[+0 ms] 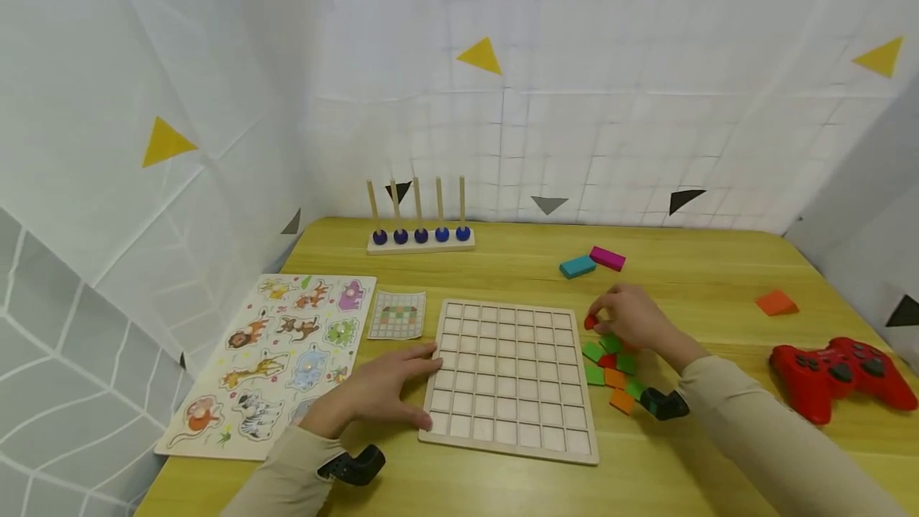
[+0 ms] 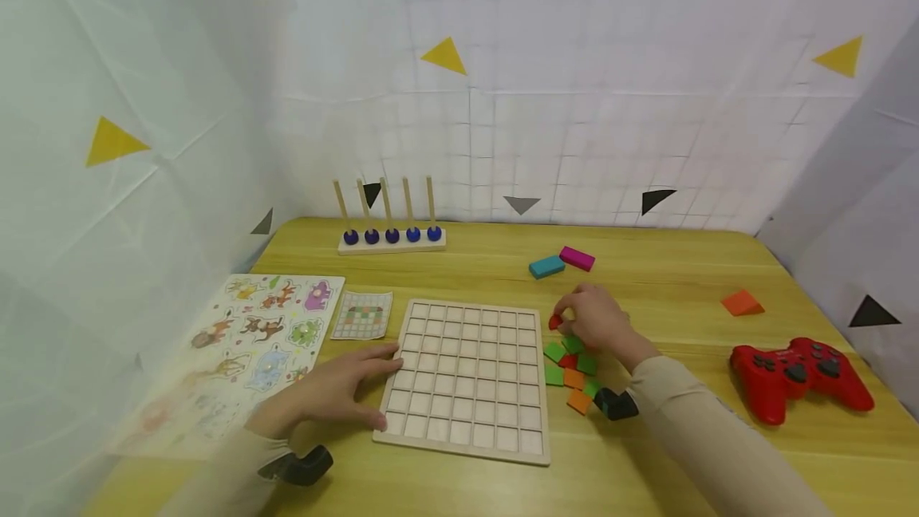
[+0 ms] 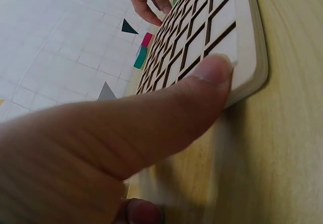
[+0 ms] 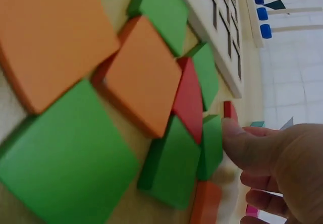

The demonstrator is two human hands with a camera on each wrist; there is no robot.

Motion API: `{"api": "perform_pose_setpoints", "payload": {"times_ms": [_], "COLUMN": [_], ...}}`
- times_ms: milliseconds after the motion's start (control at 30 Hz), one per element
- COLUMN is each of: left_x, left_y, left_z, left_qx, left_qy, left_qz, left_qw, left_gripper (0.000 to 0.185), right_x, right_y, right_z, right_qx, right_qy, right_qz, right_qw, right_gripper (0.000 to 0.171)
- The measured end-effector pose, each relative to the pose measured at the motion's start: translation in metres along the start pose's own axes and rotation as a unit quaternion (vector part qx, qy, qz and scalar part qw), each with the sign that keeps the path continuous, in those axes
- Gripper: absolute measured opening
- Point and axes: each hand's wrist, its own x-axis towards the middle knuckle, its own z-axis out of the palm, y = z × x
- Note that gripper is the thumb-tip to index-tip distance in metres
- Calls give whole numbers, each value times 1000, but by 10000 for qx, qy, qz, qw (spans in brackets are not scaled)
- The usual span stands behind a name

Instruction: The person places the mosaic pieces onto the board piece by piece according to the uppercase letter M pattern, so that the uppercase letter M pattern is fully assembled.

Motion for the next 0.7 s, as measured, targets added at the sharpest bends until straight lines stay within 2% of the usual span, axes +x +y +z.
{"api": "perform_pose_setpoints", "payload": {"times_ms": [133,233,333,467,567,700], "left_x": [0,0,0,1,2,3], "left_y": [2,4,6,7,7,8], "left_z": [0,0,0,1,3,3], "left_qx": [-19,59,169,288,320,304], "left_qy": [-11,29,62,91,99,70], "left_qz": [-21,-61,-109,-159,-184,-200], "left_qw": [10000,10000,9998,9994,9993,9993], "left_gripper": [84,84,84,85,85,85], "right_x": [0,0,3,11,20,31], "right_y": [2,-6,-27,-63,-88,-111], "right_z": [2,1,-2,1,7,13], "right_qx": [145,376,598,608,554,645], "right_qy": [7,59,168,272,165,-66], "right_qz": [92,46,-170,-634,-915,-909], "right_qw": [9999,9993,9979,9958,9941,9937], "right_gripper": [15,20,22,19,17,17]}}
